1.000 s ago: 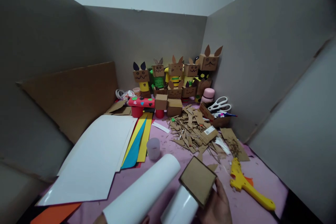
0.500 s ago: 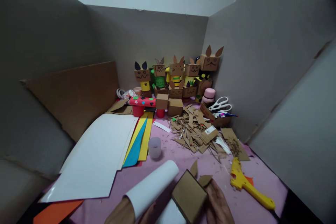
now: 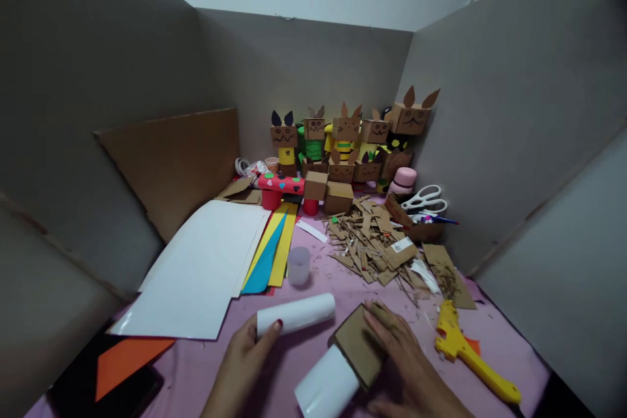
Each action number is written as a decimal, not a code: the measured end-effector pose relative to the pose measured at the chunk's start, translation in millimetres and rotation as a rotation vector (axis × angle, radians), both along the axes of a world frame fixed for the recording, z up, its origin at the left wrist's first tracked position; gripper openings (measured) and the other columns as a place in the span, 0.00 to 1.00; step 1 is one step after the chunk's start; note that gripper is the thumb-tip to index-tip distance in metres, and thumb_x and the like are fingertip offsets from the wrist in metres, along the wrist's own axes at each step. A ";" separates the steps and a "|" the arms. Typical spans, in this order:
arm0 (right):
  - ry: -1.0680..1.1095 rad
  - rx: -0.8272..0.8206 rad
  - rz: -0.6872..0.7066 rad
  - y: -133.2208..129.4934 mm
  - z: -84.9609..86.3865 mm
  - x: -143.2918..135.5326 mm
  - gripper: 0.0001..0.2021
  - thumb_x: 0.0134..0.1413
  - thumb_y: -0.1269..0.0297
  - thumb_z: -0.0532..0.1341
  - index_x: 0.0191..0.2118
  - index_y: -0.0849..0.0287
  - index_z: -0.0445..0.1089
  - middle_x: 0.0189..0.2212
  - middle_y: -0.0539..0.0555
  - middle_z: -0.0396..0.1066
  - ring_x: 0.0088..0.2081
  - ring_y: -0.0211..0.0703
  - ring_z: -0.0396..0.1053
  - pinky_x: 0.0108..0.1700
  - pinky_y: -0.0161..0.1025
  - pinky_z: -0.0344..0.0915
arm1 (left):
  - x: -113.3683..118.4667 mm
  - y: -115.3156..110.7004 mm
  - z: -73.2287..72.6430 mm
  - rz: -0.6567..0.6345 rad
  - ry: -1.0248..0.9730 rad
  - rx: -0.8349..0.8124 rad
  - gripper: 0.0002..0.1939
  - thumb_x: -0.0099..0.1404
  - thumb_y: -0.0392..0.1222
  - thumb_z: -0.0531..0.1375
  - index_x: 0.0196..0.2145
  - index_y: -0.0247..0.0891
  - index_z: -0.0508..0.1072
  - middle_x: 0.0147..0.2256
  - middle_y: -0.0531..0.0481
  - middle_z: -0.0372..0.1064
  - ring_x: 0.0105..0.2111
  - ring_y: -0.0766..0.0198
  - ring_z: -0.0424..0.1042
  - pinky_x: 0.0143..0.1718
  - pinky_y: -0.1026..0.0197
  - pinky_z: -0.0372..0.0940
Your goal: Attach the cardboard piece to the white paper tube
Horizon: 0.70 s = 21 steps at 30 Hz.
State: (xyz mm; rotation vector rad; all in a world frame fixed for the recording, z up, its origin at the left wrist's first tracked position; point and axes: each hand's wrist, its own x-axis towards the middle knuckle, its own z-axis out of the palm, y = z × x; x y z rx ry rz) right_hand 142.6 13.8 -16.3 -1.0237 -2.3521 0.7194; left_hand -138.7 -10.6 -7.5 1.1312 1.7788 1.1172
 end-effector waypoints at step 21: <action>-0.369 0.046 -0.108 10.2 3.1 -10.9 0.36 0.48 0.66 0.60 0.63 0.64 0.50 0.60 0.70 0.55 0.62 0.63 0.49 0.60 0.69 0.39 | -16.2 -0.6 -7.6 -0.031 0.507 0.203 0.15 0.66 0.49 0.50 0.43 0.36 0.65 0.40 0.43 0.69 0.42 0.52 0.69 0.44 0.50 0.64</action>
